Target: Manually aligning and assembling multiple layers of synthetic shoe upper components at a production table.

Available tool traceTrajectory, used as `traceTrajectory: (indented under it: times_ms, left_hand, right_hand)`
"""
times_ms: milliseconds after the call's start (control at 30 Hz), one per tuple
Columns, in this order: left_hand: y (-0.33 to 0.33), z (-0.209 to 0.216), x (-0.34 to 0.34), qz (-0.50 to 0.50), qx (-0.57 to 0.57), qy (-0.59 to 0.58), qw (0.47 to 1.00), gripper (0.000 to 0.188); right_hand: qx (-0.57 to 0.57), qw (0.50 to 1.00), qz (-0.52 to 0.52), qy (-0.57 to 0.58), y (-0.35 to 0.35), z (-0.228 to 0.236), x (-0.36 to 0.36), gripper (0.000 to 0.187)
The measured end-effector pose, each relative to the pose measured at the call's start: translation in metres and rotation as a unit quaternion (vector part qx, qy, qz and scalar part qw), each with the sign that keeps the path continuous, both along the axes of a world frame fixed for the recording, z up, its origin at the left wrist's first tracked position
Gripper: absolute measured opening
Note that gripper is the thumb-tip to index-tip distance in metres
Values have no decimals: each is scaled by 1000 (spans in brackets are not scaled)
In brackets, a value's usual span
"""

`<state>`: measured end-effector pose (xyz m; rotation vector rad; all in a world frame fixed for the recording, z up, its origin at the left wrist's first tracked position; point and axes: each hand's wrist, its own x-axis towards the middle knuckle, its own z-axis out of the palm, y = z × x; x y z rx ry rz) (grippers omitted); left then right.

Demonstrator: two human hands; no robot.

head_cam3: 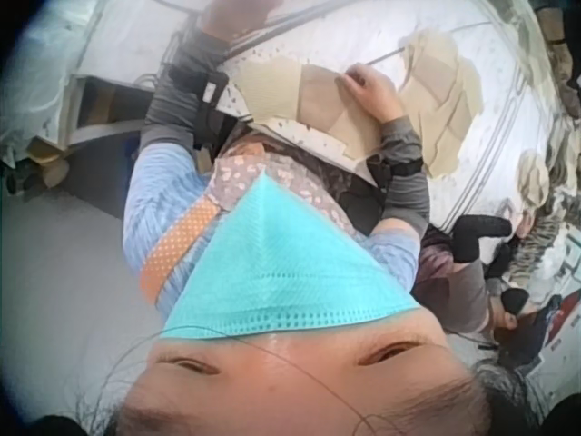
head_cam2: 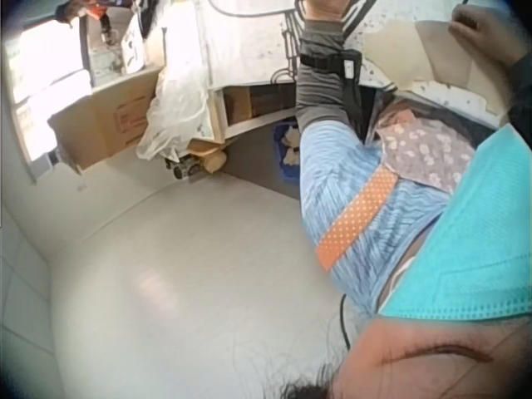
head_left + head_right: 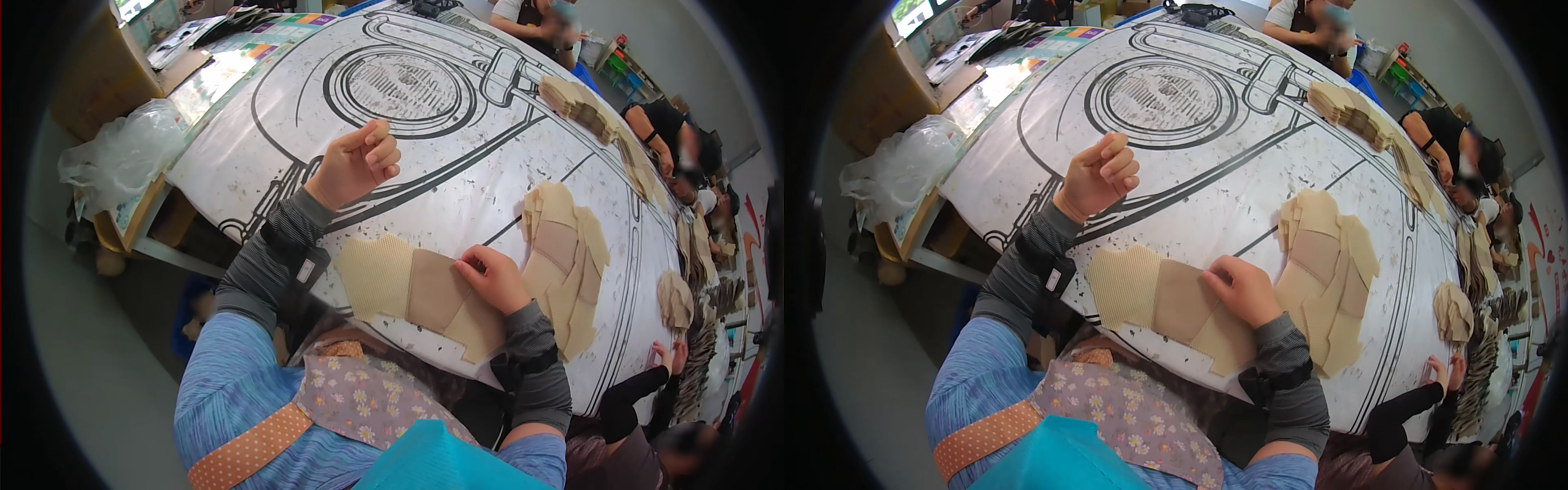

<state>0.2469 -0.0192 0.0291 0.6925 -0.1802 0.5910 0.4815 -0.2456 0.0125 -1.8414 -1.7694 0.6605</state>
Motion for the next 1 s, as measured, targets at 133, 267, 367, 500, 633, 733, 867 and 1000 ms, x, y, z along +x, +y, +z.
traceTrajectory:
  times_ms: [133, 267, 367, 500, 633, 733, 867, 1000]
  left_hand:
    - [-8, 7, 0, -32, -6, -51, 998, 37]
    - [-22, 10, -3, -17, 7, -57, 998, 37]
    - [-29, 9, -3, 23, 14, -36, 999, 37]
    - [-24, 1, -4, 21, 1, -47, 999, 31]
    - [-26, 6, -3, 36, -11, 5, 999, 30]
    - [-22, 5, -5, 28, -34, 25, 999, 31]
    - [-18, 1, -6, 2, -69, 1, 998, 33]
    - [-20, 4, -3, 4, -86, -15, 996, 39]
  right_hand:
    - [-13, 1000, -8, 11, 0, 1, -1, 20]
    - [-27, 999, -12, 26, 1, 6, -3, 20]
    - [-25, 999, -12, 26, 1, 5, -4, 20]
    - [-19, 999, -13, 32, 2, 4, -3, 19]
    - [-28, 999, -9, 25, 2, 4, -2, 19]
    - [-21, 1000, -4, 20, 2, 5, -1, 19]
    - [-16, 1000, -4, 24, 2, 3, -1, 19]
    - [-22, 1000, -3, 22, 2, 3, -1, 19]
